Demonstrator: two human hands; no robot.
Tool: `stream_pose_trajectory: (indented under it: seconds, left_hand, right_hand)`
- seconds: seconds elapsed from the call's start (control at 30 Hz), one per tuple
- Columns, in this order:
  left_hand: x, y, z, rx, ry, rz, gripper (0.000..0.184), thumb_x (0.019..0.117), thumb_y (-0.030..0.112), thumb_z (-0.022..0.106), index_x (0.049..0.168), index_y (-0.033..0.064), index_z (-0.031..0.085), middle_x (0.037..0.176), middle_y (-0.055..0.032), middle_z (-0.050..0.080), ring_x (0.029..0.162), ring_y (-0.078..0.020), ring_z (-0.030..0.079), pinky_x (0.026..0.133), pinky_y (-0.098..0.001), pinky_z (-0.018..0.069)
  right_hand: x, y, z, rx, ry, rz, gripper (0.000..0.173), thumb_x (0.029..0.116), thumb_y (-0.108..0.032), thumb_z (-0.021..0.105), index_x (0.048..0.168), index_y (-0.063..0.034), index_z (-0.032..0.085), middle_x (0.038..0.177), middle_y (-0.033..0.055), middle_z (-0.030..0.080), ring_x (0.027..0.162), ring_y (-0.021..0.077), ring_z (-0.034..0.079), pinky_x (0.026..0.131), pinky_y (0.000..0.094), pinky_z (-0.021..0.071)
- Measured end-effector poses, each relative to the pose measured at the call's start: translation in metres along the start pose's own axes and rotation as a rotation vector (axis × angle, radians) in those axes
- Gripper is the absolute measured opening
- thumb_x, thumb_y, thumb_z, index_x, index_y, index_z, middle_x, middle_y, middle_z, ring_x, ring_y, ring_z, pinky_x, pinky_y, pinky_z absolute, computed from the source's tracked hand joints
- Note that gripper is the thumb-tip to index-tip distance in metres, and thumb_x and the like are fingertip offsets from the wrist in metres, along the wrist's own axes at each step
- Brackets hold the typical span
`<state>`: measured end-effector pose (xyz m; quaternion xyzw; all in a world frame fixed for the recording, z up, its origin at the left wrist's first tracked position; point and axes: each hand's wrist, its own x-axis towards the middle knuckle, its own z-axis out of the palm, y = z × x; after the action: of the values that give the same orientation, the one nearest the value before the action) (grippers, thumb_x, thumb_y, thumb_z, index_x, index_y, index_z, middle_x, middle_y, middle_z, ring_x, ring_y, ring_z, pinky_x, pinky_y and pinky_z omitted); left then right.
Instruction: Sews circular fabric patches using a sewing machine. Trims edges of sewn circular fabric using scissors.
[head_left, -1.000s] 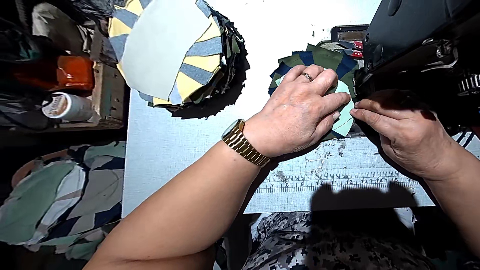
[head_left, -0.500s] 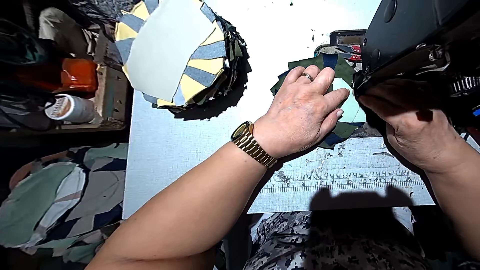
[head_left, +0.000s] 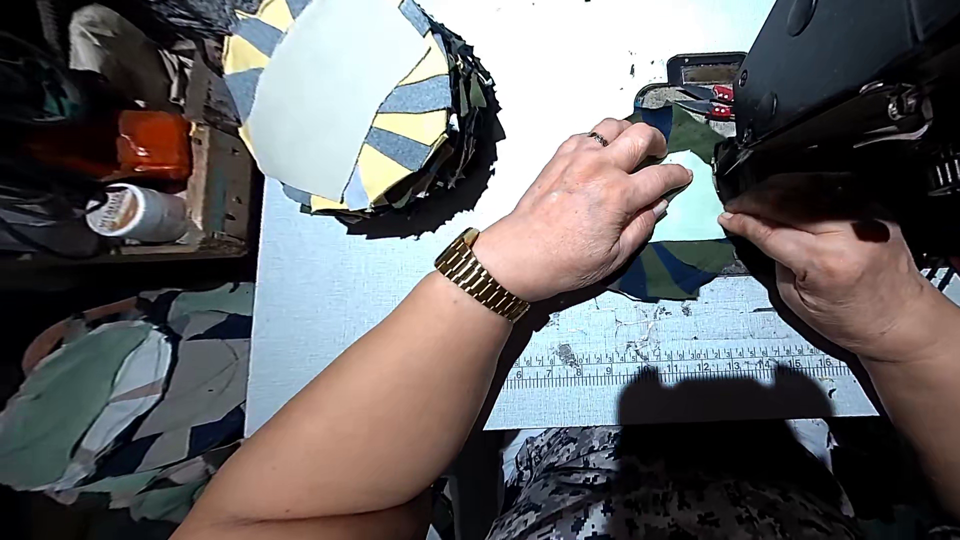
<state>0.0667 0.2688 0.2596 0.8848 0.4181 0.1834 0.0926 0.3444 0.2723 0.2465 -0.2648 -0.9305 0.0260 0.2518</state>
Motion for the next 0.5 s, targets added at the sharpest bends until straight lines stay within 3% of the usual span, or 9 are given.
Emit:
stream_pose_trajectory:
  seconds: [0.1,0.2,0.37,0.5]
  left_hand:
    - [0.0008,0.0027,-0.0002,0.020,0.013,-0.009,0.040,0.1065,0.030,0.041,0.134,0.0188,0.068,0.126,-0.0107,0.062,0.120,-0.0293,0.055,0.097,-0.0477,0.0429]
    - [0.0000,0.0016,0.0001,0.035,0.022,-0.004,0.040,0.1054,0.031,0.044,0.134,0.0190,0.068,0.123,-0.0118,0.062,0.117,-0.0300,0.055,0.098,-0.0494,0.0409]
    - [-0.0003,0.0006,-0.0001,0.059,0.022,-0.011,0.041,0.1044,0.035,0.046,0.135,0.0204,0.068,0.123,-0.0121,0.062,0.118,-0.0307,0.055,0.101,-0.0509,0.0391]
    - [-0.0002,0.0012,-0.0010,0.064,0.012,-0.011,0.042,0.1043,0.036,0.046,0.135,0.0187,0.068,0.118,-0.0127,0.062,0.113,-0.0313,0.055,0.097,-0.0497,0.0402]
  right_hand:
    - [0.0018,0.0033,-0.0038,-0.037,0.023,0.021,0.028,0.0990,0.004,0.050,0.111,-0.0013,0.076,0.120,0.0160,0.072,0.123,0.0326,0.063,0.108,0.0451,0.0471]
    - [0.0007,0.0039,-0.0040,-0.045,0.028,0.027,0.030,0.1000,0.004,0.049,0.116,-0.0017,0.075,0.126,0.0167,0.070,0.130,0.0338,0.059,0.114,0.0464,0.0423]
    - [-0.0013,-0.0019,0.0013,-0.004,0.032,-0.026,0.031,0.0998,0.004,0.050,0.119,-0.0013,0.074,0.121,0.0188,0.071,0.118,0.0326,0.066,0.100,0.0453,0.0524]
    - [0.0000,-0.0005,0.0006,-0.006,0.015,-0.006,0.029,0.1000,0.003,0.051,0.116,-0.0009,0.076,0.120,0.0175,0.072,0.120,0.0327,0.064,0.104,0.0448,0.0487]
